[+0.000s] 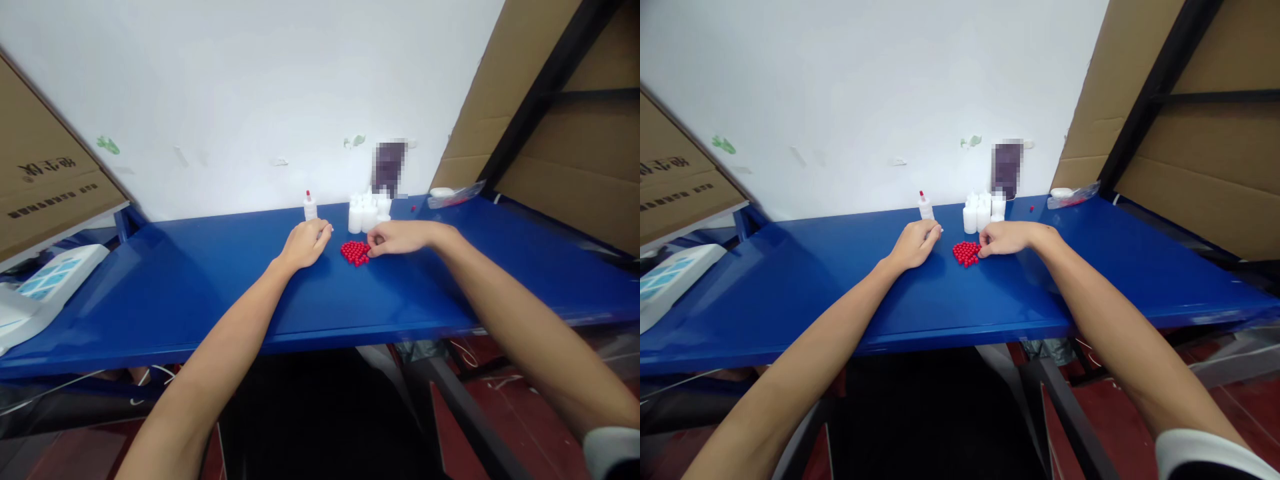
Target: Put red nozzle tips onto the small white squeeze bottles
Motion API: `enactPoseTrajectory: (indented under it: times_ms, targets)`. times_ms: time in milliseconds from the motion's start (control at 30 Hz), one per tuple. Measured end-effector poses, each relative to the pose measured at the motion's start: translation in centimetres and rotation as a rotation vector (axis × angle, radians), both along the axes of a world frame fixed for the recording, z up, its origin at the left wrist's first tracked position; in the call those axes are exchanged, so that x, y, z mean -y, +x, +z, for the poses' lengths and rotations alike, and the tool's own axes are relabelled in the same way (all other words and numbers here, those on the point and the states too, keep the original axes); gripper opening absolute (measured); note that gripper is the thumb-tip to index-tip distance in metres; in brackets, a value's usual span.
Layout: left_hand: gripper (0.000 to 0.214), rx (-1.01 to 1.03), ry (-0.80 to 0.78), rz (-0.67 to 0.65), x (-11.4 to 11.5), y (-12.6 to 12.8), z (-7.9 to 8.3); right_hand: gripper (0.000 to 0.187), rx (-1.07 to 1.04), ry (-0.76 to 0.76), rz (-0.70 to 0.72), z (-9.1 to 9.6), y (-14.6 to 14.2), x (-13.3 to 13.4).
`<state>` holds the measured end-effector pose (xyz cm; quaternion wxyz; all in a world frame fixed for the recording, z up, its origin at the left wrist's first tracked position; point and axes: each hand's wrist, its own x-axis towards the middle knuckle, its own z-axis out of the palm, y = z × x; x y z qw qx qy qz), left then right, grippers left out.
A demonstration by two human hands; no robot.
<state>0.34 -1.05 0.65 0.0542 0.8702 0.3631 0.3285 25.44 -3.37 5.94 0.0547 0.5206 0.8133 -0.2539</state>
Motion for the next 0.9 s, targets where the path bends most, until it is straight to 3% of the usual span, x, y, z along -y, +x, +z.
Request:
enactPoseTrajectory:
  times_ms: [133, 333, 900]
  targets:
    - [0.038, -0.009, 0.002, 0.001, -0.06, 0.04, -0.05, 0.009, -0.018, -0.04, -0.005, 0.15, 0.23, 0.05]
    - [0.038, -0.019, -0.008, 0.011, 0.05, 0.12, 0.03, 0.006, -0.012, 0.069, 0.015, -0.05, -0.51, 0.18]
    - [0.037, -0.039, -0.028, 0.006, 0.03, 0.1, 0.02, 0.017, -0.012, 0.021, 0.015, 0.01, -0.06, -0.16]
